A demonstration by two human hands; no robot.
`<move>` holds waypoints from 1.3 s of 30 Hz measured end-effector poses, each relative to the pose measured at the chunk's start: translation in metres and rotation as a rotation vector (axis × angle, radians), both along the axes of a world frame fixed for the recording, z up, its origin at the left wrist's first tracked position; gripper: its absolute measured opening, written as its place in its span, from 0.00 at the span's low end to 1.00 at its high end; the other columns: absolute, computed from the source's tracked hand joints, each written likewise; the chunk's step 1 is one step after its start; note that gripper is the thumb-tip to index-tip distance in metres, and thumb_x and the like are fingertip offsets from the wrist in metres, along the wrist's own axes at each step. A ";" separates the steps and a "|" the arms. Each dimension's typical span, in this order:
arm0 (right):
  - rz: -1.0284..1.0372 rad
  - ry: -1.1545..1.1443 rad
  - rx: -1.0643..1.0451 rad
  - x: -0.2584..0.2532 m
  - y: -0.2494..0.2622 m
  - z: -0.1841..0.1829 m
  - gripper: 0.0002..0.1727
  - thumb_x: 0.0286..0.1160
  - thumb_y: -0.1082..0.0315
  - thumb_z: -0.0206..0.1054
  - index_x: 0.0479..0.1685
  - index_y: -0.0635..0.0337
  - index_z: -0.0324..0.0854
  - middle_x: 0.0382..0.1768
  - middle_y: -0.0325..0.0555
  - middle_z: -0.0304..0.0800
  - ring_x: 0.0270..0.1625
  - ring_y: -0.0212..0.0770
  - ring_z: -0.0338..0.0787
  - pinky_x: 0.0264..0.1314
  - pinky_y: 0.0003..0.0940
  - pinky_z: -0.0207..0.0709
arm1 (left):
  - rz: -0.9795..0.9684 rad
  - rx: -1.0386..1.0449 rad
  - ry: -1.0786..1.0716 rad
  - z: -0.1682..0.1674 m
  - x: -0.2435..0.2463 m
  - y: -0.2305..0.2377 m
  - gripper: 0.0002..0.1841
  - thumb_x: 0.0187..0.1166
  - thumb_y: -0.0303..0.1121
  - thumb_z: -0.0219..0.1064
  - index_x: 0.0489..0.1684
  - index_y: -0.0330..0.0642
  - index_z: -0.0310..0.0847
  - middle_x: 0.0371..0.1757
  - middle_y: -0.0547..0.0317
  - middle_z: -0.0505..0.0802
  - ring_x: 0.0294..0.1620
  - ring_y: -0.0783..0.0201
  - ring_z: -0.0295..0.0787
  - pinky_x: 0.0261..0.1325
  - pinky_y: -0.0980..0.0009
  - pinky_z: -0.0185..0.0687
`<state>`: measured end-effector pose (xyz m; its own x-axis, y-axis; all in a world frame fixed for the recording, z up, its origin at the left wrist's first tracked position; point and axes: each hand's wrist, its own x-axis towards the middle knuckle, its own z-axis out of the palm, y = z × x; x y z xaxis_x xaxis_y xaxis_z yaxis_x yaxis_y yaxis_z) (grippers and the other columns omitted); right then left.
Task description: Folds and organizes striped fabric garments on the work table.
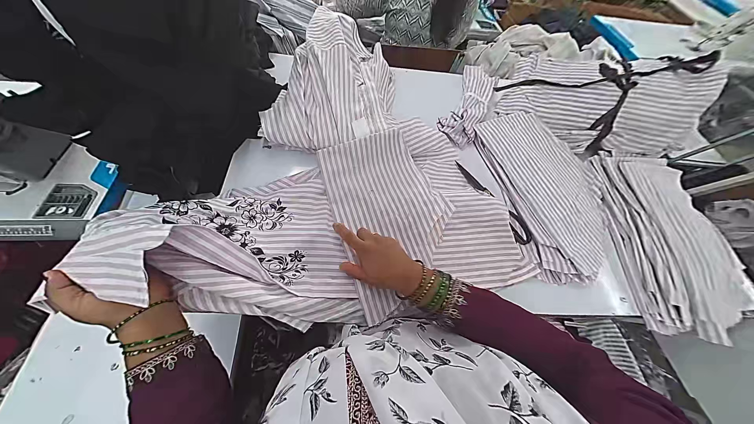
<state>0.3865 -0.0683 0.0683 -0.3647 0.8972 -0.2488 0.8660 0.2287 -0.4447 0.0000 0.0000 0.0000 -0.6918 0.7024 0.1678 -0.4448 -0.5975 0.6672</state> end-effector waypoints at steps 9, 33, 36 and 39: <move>-0.116 0.126 -0.155 0.028 -0.006 0.077 0.22 0.74 0.68 0.60 0.66 0.63 0.84 0.37 0.51 0.88 0.37 0.45 0.83 0.42 0.45 0.74 | 0.073 -0.100 -0.098 0.002 -0.007 -0.019 0.30 0.92 0.43 0.23 0.71 0.28 0.62 0.62 0.42 0.84 0.66 0.57 0.83 0.72 0.56 0.80; 0.570 0.413 0.283 0.044 -0.055 -0.064 0.25 0.87 0.54 0.55 0.71 0.59 0.85 0.77 0.48 0.83 0.85 0.57 0.74 0.88 0.63 0.53 | 0.062 -0.084 0.046 0.085 0.067 -0.022 0.22 0.93 0.36 0.23 0.52 0.39 0.66 0.46 0.60 0.85 0.53 0.70 0.85 0.67 0.68 0.79; 0.535 0.481 0.252 0.049 -0.056 -0.064 0.27 0.88 0.50 0.53 0.67 0.59 0.88 0.75 0.48 0.86 0.84 0.56 0.76 0.89 0.60 0.53 | 0.243 -0.344 0.147 0.084 0.069 -0.014 0.20 0.94 0.30 0.33 0.71 0.29 0.64 0.58 0.48 0.84 0.58 0.64 0.86 0.66 0.66 0.81; 0.527 0.467 0.252 0.049 -0.054 -0.065 0.28 0.88 0.48 0.52 0.67 0.58 0.88 0.75 0.47 0.85 0.84 0.55 0.76 0.89 0.60 0.54 | 0.137 -0.425 0.762 0.067 0.071 -0.019 0.31 0.90 0.30 0.46 0.87 0.20 0.40 0.83 0.37 0.68 0.81 0.65 0.69 0.82 0.74 0.65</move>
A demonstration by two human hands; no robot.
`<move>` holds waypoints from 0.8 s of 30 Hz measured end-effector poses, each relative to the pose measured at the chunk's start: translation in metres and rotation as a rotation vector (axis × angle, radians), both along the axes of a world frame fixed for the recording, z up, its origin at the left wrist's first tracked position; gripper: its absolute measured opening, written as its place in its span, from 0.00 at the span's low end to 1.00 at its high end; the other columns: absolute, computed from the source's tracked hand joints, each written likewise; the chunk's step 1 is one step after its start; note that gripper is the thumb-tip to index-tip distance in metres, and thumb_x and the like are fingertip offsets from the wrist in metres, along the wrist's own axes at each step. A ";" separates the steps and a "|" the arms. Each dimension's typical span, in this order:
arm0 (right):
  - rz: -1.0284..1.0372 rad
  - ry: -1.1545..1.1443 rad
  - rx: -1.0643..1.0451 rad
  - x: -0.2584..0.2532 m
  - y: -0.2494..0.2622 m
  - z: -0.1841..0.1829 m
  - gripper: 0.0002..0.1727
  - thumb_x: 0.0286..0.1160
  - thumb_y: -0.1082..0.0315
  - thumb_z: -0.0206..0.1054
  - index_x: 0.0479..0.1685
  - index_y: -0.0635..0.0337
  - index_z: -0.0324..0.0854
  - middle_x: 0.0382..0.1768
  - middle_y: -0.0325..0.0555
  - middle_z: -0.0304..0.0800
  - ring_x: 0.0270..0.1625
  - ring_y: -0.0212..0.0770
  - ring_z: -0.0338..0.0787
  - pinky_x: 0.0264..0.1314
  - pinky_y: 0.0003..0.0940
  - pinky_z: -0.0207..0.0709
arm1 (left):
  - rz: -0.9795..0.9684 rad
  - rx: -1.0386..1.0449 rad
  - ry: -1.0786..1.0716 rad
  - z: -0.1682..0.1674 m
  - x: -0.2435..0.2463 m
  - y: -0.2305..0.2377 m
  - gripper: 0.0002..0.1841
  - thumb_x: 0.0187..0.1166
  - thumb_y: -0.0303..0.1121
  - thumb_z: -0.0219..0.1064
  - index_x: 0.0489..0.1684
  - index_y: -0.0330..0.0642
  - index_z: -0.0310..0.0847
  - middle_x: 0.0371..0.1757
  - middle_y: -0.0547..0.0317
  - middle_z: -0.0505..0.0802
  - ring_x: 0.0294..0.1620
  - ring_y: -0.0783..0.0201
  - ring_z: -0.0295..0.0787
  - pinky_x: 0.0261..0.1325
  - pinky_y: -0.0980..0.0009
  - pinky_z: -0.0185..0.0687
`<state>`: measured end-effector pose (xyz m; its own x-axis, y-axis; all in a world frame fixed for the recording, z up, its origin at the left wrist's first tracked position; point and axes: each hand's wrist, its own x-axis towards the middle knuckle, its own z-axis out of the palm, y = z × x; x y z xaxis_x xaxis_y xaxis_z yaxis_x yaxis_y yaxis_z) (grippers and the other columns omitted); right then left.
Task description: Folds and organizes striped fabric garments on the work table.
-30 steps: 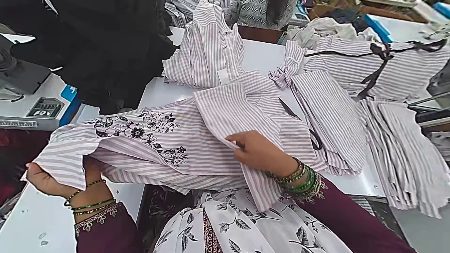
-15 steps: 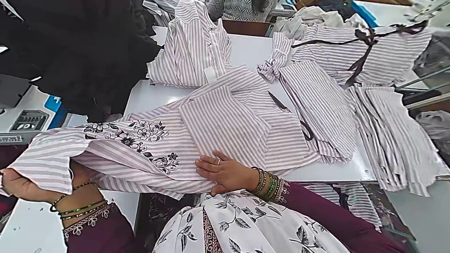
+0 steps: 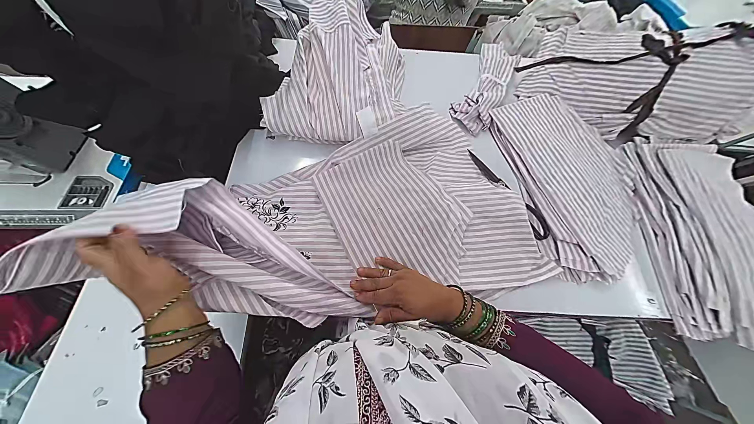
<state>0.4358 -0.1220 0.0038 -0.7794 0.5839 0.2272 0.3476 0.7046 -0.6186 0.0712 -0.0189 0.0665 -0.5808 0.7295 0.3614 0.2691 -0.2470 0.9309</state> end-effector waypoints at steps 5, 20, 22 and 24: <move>-0.024 -0.038 0.095 -0.004 0.004 -0.006 0.32 0.89 0.43 0.47 0.67 0.55 0.88 0.75 0.46 0.85 0.83 0.55 0.77 0.87 0.61 0.58 | -0.541 -0.077 0.759 -0.011 0.115 -0.038 0.45 0.84 0.60 0.51 0.89 0.27 0.57 0.92 0.33 0.60 0.95 0.35 0.44 0.90 0.31 0.37; -1.029 -0.171 0.121 0.183 0.000 0.055 0.18 0.84 0.69 0.56 0.59 0.69 0.88 0.61 0.60 0.92 0.66 0.57 0.91 0.71 0.54 0.79 | -0.571 -0.442 0.452 -0.050 0.190 -0.026 0.52 0.74 0.44 0.69 0.92 0.23 0.40 0.93 0.21 0.43 0.95 0.31 0.39 0.93 0.43 0.41; -1.309 -0.306 -0.029 0.235 0.005 0.064 0.22 0.87 0.65 0.57 0.72 0.70 0.80 0.69 0.65 0.85 0.72 0.61 0.85 0.76 0.57 0.74 | -0.512 -0.411 -0.010 -0.032 0.204 -0.029 0.49 0.79 0.31 0.66 0.95 0.31 0.31 0.95 0.33 0.42 0.96 0.50 0.45 0.93 0.64 0.50; -1.423 -0.479 -0.225 0.268 0.009 0.068 0.27 0.86 0.61 0.60 0.79 0.68 0.73 0.77 0.65 0.78 0.79 0.61 0.79 0.80 0.58 0.69 | -0.476 -0.409 -0.229 -0.027 0.215 -0.027 0.50 0.77 0.25 0.65 0.96 0.39 0.26 0.95 0.38 0.49 0.91 0.58 0.57 0.86 0.68 0.62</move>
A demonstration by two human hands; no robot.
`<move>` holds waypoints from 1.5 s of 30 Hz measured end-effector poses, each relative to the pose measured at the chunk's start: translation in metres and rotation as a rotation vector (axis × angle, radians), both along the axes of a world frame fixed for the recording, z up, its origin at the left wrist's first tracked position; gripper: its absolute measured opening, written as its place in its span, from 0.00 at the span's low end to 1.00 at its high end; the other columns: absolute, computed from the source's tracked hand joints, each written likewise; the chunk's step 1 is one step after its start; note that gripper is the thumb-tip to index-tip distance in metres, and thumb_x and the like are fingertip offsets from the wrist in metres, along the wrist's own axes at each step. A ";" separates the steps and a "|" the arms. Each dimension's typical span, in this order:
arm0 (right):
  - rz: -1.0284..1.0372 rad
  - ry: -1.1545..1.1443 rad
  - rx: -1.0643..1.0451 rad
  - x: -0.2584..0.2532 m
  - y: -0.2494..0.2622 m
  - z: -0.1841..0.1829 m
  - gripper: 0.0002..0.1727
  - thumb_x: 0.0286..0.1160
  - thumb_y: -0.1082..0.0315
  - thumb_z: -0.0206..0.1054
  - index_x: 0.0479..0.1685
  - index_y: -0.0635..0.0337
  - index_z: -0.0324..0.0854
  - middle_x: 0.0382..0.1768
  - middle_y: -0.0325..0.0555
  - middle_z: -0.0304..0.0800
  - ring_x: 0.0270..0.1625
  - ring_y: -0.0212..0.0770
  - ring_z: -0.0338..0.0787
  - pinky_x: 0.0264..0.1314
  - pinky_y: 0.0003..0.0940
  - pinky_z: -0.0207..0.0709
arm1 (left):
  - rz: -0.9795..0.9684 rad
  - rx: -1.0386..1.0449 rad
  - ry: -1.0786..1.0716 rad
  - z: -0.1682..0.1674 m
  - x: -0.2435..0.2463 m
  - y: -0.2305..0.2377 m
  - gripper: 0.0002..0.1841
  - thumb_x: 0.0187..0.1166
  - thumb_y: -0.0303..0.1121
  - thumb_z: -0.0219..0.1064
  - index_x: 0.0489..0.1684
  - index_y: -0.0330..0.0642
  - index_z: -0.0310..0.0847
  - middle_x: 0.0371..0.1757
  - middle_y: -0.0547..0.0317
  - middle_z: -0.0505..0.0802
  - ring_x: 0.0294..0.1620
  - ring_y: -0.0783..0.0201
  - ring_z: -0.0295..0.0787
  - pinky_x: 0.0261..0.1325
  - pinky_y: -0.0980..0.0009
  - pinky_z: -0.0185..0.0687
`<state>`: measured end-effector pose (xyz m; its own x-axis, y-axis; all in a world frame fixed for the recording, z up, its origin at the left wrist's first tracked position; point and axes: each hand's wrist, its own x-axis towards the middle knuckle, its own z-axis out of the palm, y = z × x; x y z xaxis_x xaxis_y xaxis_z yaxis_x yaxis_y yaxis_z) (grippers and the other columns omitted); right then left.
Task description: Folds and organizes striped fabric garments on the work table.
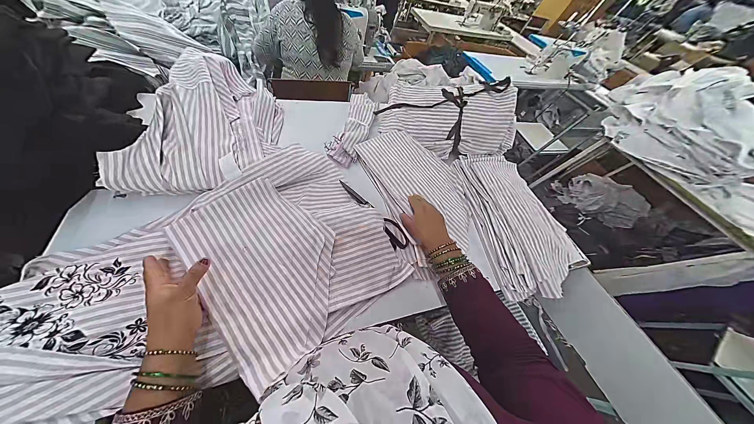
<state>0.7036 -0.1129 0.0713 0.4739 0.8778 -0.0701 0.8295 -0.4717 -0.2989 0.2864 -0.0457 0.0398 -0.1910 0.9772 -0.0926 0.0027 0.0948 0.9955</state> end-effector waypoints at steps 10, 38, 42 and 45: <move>0.186 0.023 0.349 0.051 0.018 0.039 0.17 0.88 0.68 0.60 0.50 0.77 0.88 0.66 0.70 0.86 0.71 0.67 0.85 0.74 0.67 0.70 | -0.011 -0.119 0.793 0.040 -0.066 0.021 0.57 0.71 0.26 0.77 0.95 0.31 0.29 0.86 0.19 0.62 0.83 0.25 0.65 0.79 0.30 0.61; 0.948 0.252 0.063 -0.094 -0.046 -0.054 0.55 0.70 0.18 0.38 0.85 0.51 0.73 0.89 0.52 0.64 0.92 0.65 0.57 0.85 0.80 0.33 | -0.487 0.014 1.208 -0.028 -0.026 -0.003 0.51 0.74 0.70 0.61 0.94 0.44 0.55 0.96 0.41 0.52 0.97 0.37 0.33 0.86 0.24 0.21; 0.860 0.268 -0.026 -0.073 -0.022 -0.048 0.54 0.74 0.20 0.35 0.88 0.51 0.68 0.92 0.54 0.56 0.95 0.63 0.49 0.91 0.70 0.32 | -0.526 -0.005 1.221 -0.025 -0.025 0.007 0.52 0.74 0.69 0.63 0.95 0.45 0.53 0.96 0.42 0.51 0.97 0.38 0.32 0.87 0.26 0.20; 0.840 0.281 -0.051 -0.072 -0.012 -0.047 0.50 0.77 0.23 0.38 0.89 0.50 0.67 0.92 0.51 0.56 0.96 0.60 0.48 0.93 0.66 0.30 | -0.535 -0.017 1.220 -0.023 -0.023 0.010 0.51 0.75 0.67 0.64 0.95 0.45 0.52 0.97 0.43 0.50 0.98 0.39 0.31 0.87 0.26 0.19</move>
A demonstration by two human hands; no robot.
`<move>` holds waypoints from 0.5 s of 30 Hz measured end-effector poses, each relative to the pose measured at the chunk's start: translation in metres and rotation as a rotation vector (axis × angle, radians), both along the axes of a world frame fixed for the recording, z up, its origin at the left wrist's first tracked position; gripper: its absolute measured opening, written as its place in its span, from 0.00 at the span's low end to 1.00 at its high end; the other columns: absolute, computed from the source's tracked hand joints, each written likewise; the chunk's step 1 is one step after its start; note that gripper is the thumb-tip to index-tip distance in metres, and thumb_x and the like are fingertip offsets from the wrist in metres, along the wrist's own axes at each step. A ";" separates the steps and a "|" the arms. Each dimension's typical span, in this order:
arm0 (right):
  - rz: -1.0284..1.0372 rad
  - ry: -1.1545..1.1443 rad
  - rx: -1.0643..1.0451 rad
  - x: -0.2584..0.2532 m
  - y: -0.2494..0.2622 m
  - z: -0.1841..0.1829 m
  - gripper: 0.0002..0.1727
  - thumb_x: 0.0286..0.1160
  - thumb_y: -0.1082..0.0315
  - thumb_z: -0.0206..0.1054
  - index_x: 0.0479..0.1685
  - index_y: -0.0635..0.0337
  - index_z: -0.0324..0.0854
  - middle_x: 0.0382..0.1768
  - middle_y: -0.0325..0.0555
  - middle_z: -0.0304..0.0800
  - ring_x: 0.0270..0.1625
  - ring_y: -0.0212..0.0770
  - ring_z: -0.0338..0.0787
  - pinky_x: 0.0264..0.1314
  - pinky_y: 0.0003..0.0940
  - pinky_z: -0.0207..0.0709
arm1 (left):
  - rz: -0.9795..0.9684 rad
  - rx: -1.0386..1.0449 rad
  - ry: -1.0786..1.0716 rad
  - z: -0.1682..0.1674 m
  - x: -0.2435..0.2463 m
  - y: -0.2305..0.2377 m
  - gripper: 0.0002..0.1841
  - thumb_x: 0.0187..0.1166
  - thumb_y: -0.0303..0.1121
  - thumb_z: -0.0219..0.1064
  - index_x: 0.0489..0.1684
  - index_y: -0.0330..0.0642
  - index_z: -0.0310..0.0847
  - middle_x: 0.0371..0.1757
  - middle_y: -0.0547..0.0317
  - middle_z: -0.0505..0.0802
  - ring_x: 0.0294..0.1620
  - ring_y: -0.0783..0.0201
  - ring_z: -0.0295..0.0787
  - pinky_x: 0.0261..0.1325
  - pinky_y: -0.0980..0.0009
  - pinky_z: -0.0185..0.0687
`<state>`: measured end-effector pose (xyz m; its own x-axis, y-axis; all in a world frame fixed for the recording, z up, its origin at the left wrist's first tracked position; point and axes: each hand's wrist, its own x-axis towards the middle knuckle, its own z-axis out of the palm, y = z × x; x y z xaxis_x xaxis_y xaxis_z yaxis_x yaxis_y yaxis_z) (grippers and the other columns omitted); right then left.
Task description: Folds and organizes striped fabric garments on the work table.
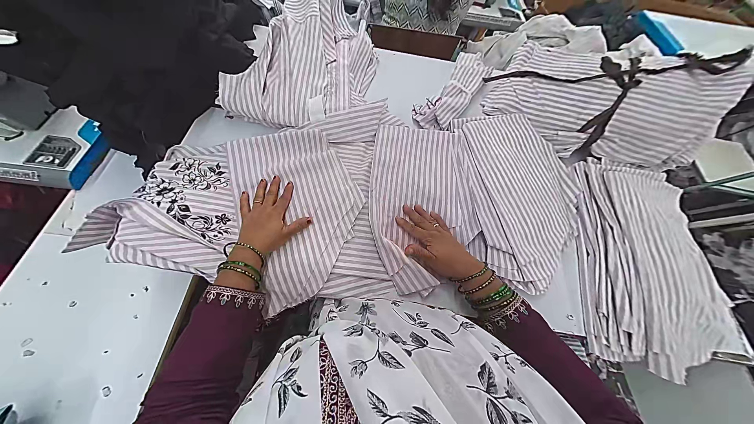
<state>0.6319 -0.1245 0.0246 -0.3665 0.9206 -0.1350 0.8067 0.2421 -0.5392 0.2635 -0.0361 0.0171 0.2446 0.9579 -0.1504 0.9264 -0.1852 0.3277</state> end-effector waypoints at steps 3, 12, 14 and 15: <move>-0.004 -0.003 0.025 0.000 0.002 -0.002 0.47 0.78 0.26 0.44 0.88 0.50 0.69 0.92 0.51 0.58 0.95 0.60 0.49 0.92 0.67 0.31 | -0.008 0.001 -0.014 -0.001 -0.002 0.001 0.51 0.74 0.66 0.66 0.95 0.46 0.53 0.97 0.45 0.51 0.98 0.40 0.32 0.87 0.27 0.19; -0.004 -0.062 0.147 -0.001 -0.001 -0.012 0.45 0.77 0.29 0.52 0.87 0.51 0.70 0.90 0.54 0.63 0.93 0.63 0.55 0.90 0.69 0.38 | -0.017 0.008 -0.042 0.000 -0.003 0.000 0.55 0.67 0.66 0.73 0.94 0.46 0.55 0.96 0.44 0.52 0.97 0.39 0.32 0.87 0.26 0.19; -0.007 -0.060 0.189 -0.002 -0.002 -0.015 0.46 0.76 0.27 0.50 0.86 0.51 0.71 0.89 0.55 0.64 0.92 0.64 0.58 0.89 0.70 0.41 | -0.018 -0.004 -0.037 0.001 -0.003 0.000 0.56 0.65 0.67 0.74 0.94 0.47 0.55 0.97 0.44 0.52 0.98 0.39 0.31 0.87 0.27 0.18; -0.008 -0.057 0.203 -0.002 -0.003 -0.016 0.47 0.76 0.27 0.49 0.86 0.52 0.72 0.88 0.55 0.65 0.92 0.64 0.58 0.89 0.71 0.42 | -0.017 -0.006 -0.038 0.001 -0.003 0.000 0.56 0.64 0.67 0.75 0.94 0.47 0.55 0.97 0.45 0.52 0.98 0.39 0.31 0.87 0.27 0.18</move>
<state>0.6299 -0.1272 0.0089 -0.3565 0.9337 0.0332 0.8366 0.3348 -0.4336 0.2607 -0.0356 0.0176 0.2669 0.9525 -0.1465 0.9101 -0.1991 0.3635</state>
